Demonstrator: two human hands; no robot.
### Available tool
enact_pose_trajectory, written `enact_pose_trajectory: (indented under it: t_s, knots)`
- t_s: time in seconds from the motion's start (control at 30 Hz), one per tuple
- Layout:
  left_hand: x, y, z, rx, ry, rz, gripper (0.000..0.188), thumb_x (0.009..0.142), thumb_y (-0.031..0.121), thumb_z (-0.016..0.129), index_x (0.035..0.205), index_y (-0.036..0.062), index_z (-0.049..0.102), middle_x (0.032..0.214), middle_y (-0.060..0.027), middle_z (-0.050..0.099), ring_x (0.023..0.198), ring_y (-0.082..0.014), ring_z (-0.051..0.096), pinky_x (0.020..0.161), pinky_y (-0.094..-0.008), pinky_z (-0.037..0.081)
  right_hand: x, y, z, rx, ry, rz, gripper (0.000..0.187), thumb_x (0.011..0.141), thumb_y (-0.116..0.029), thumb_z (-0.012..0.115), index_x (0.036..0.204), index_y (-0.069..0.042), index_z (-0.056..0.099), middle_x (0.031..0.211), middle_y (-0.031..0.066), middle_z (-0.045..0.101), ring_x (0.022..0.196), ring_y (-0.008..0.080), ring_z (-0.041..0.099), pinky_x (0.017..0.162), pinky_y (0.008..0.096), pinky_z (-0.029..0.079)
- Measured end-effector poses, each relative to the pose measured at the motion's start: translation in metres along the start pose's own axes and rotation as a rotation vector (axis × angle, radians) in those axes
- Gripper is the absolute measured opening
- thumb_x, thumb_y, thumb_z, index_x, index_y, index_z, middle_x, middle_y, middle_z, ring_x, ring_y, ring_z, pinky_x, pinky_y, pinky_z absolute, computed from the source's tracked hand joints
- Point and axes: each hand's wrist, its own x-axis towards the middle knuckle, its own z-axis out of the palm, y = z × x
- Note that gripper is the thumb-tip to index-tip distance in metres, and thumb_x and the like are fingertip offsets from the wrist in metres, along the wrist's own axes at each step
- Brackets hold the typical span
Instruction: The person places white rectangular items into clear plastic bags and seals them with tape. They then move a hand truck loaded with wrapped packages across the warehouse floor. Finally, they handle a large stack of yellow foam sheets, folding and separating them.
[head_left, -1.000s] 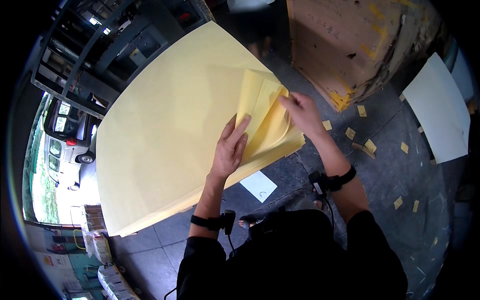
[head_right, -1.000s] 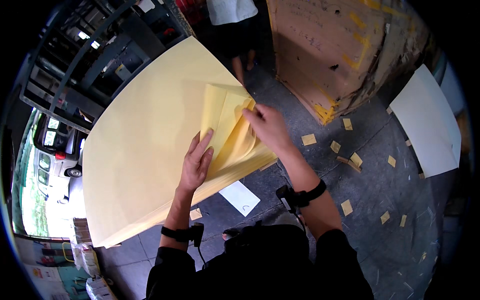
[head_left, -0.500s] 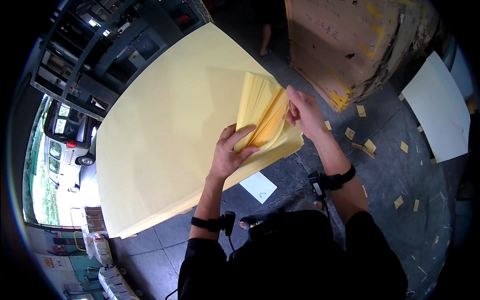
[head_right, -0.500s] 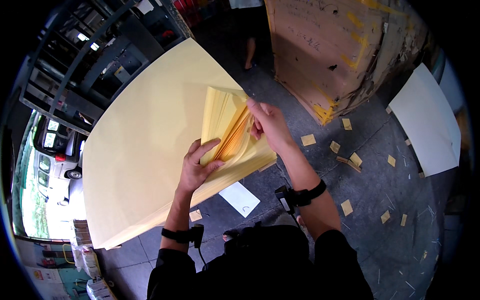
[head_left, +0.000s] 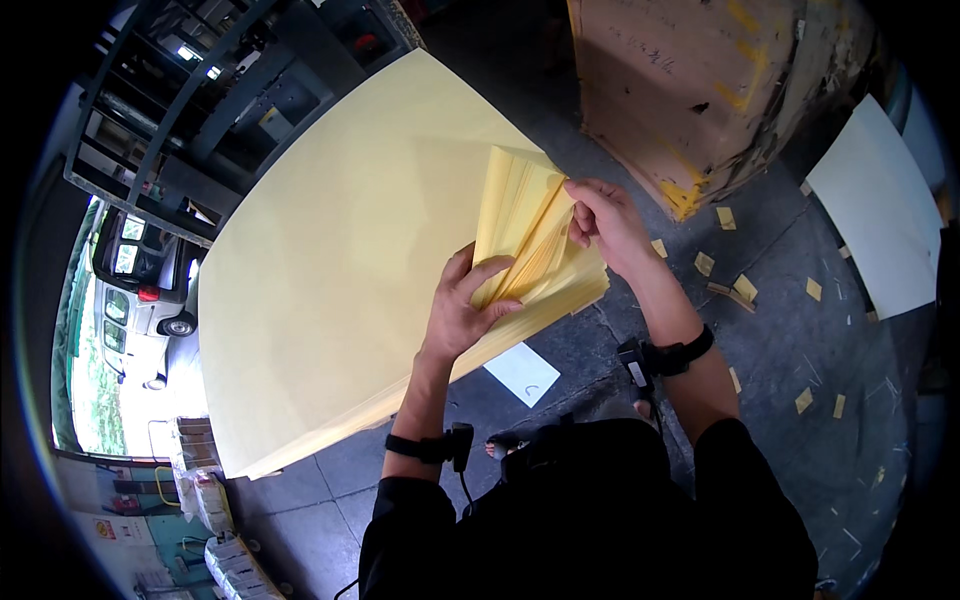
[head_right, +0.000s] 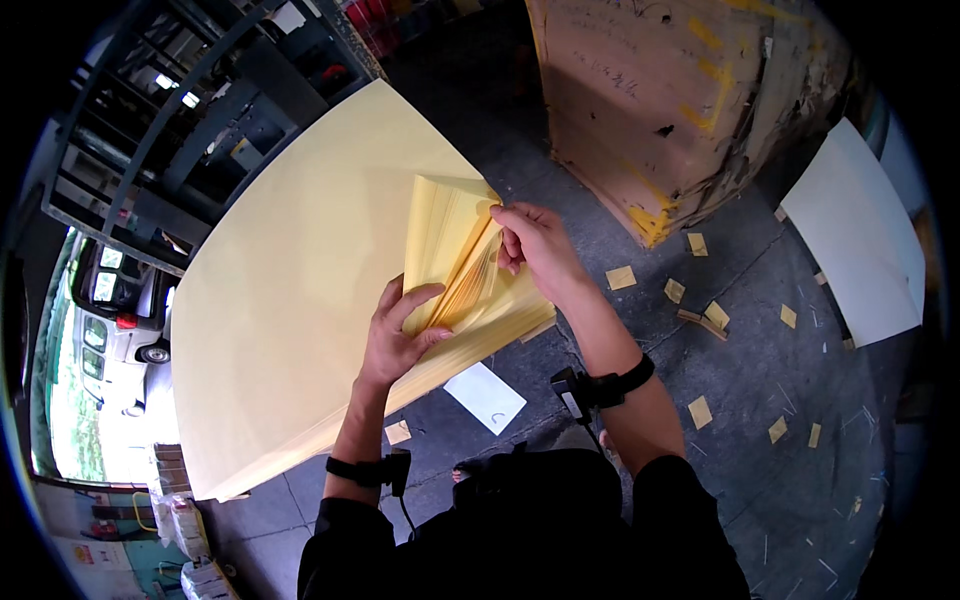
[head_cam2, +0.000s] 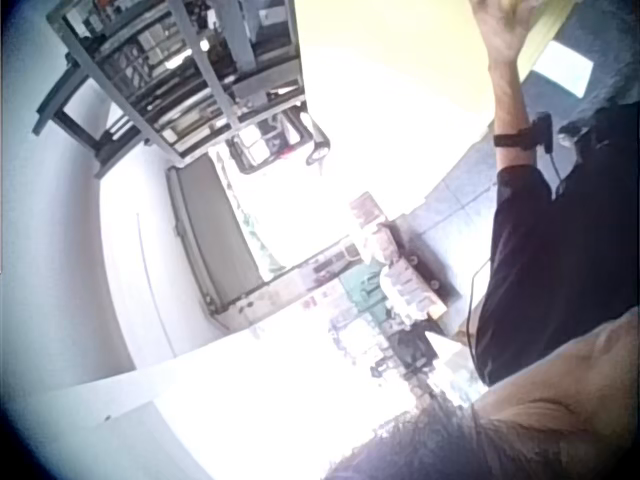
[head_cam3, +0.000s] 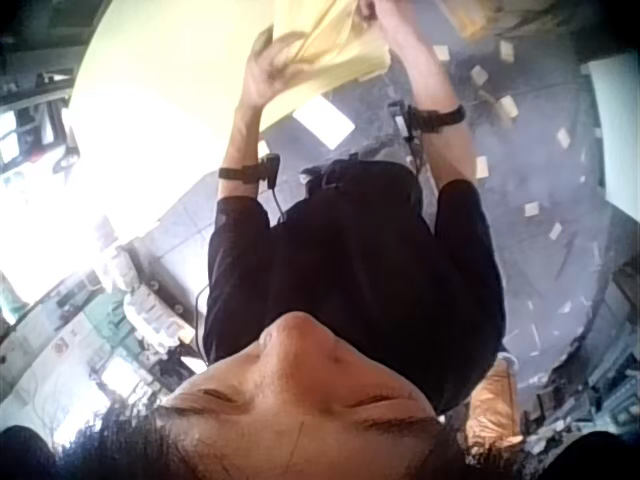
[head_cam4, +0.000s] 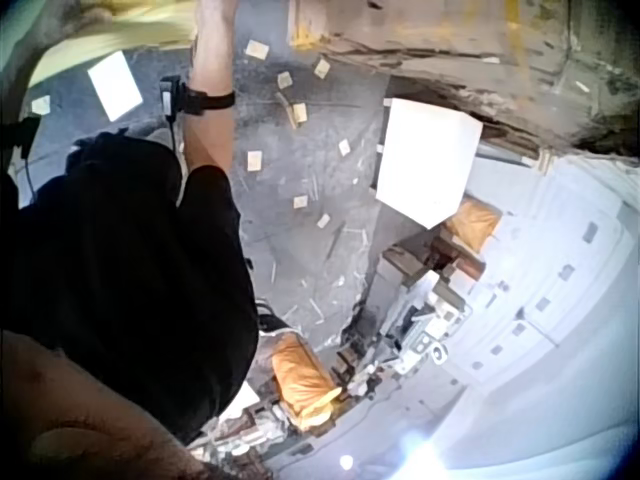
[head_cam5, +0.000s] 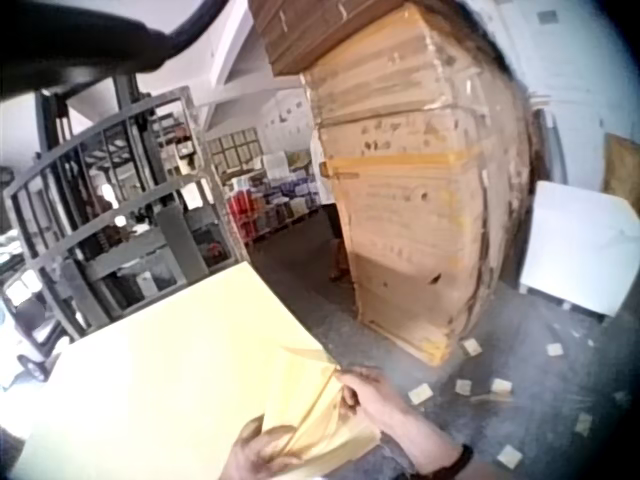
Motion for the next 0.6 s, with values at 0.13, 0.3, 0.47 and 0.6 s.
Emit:
enact_pose_trajectory:
  t_s: [0.13,0.3,0.47,0.6]
  knots:
    - [-0.002,-0.004,0.002,-0.037,0.003,-0.077,0.06,0.066,0.017,0.088,0.121,0.0137,0.066,0.122,-0.0182,0.058,0.112,-0.0356,0.06,0.094,-0.0419,0.051,-0.001,0.003,-0.005,0.005,-0.017,0.005,0.039,0.093,-0.026,0.067,0.062,-0.013,0.047,0.055,-0.0014,0.05,0.048,0.0101,0.055,0.045,0.0242,0.038]
    - [-0.003,-0.004,0.003,-0.041,0.038,-0.063,0.039,0.085,0.011,0.073,0.123,0.0099,0.065,0.126,-0.0187,0.058,0.116,-0.0376,0.057,0.097,-0.0394,0.048,-0.007,0.003,-0.002,-0.176,0.04,-0.027,0.039,0.093,-0.029,0.066,0.064,-0.013,0.047,0.055,-0.0025,0.047,0.048,0.0107,0.052,0.045,0.0251,0.035]
    - [0.0,0.001,0.006,0.013,0.08,0.014,0.032,0.093,0.007,0.061,0.124,0.0086,0.063,0.127,-0.0201,0.057,0.114,-0.0387,0.055,0.097,-0.0384,0.046,0.0,0.012,-0.001,-0.427,0.087,-0.193,0.036,0.093,-0.027,0.067,0.066,-0.013,0.048,0.056,-0.0026,0.048,0.047,0.0098,0.052,0.045,0.0243,0.036]
    - [-0.002,-0.003,0.001,0.107,-0.021,0.041,0.042,0.082,0.016,0.076,0.122,0.0121,0.065,0.124,-0.0184,0.059,0.11,-0.0365,0.057,0.095,-0.0399,0.048,-0.002,0.003,-0.001,-0.059,-0.008,-0.035,0.034,0.093,-0.024,0.066,0.066,-0.012,0.049,0.057,-0.0027,0.048,0.047,0.0098,0.052,0.045,0.0244,0.037]
